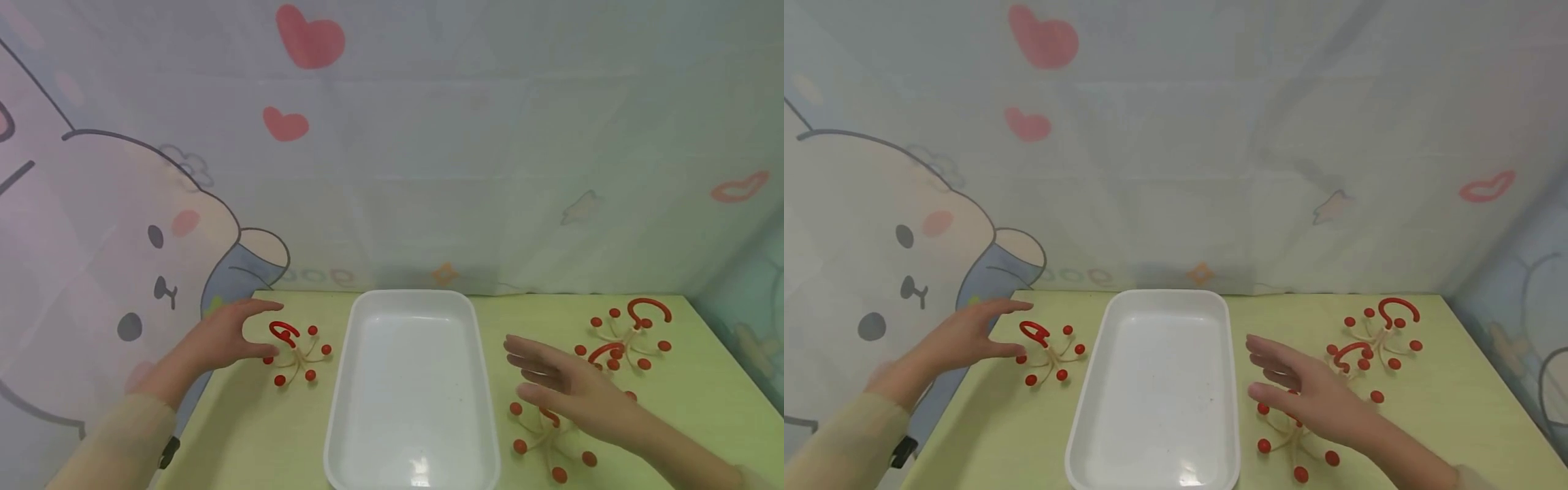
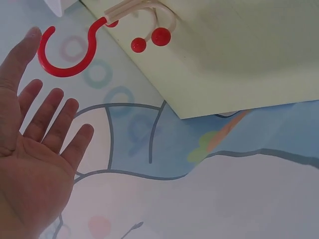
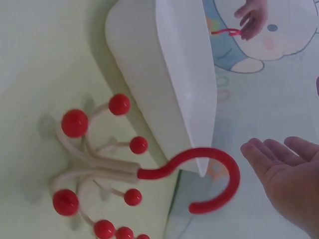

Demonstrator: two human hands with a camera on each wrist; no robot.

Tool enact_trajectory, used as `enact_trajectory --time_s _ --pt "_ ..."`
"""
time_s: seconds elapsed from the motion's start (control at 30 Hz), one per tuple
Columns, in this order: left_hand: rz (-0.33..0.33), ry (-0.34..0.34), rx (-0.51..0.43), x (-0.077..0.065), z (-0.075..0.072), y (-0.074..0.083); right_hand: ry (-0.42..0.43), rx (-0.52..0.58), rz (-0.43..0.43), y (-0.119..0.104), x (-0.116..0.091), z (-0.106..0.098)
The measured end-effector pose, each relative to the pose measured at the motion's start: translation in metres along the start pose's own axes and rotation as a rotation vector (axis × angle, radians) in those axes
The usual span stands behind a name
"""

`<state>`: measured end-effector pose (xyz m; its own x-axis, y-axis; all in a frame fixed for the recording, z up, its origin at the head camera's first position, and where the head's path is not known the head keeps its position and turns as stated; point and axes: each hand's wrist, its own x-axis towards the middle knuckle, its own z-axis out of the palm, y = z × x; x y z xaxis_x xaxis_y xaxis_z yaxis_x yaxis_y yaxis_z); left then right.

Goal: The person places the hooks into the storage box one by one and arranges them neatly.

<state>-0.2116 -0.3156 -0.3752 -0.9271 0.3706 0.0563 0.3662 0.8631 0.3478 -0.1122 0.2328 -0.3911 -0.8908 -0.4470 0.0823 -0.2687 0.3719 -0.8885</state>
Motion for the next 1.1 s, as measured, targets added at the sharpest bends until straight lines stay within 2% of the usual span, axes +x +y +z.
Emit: enact_trajectory --time_s 0.13,0.37,0.5,0.6,0.73,1.1 --pt "0.02 0.022 -0.01 0.002 0.006 -0.007 -0.056 0.126 0.044 0.005 -0.003 0.009" --pt "0.033 0.057 -0.021 0.004 0.011 -0.014 -0.068 0.213 0.049 0.016 -0.007 0.026" --pt "0.037 0.064 -0.025 0.004 0.013 -0.015 -0.094 0.264 0.119 0.022 -0.009 0.033" --pt "0.044 0.072 -0.026 0.005 0.014 -0.015 -0.12 0.256 0.167 0.025 -0.012 0.037" --pt "0.051 0.081 -0.032 0.007 0.016 -0.015 -0.126 0.232 0.179 0.028 -0.015 0.043" --pt "0.046 0.096 -0.069 0.013 0.018 -0.016 -0.067 0.203 0.231 0.037 -0.017 0.049"
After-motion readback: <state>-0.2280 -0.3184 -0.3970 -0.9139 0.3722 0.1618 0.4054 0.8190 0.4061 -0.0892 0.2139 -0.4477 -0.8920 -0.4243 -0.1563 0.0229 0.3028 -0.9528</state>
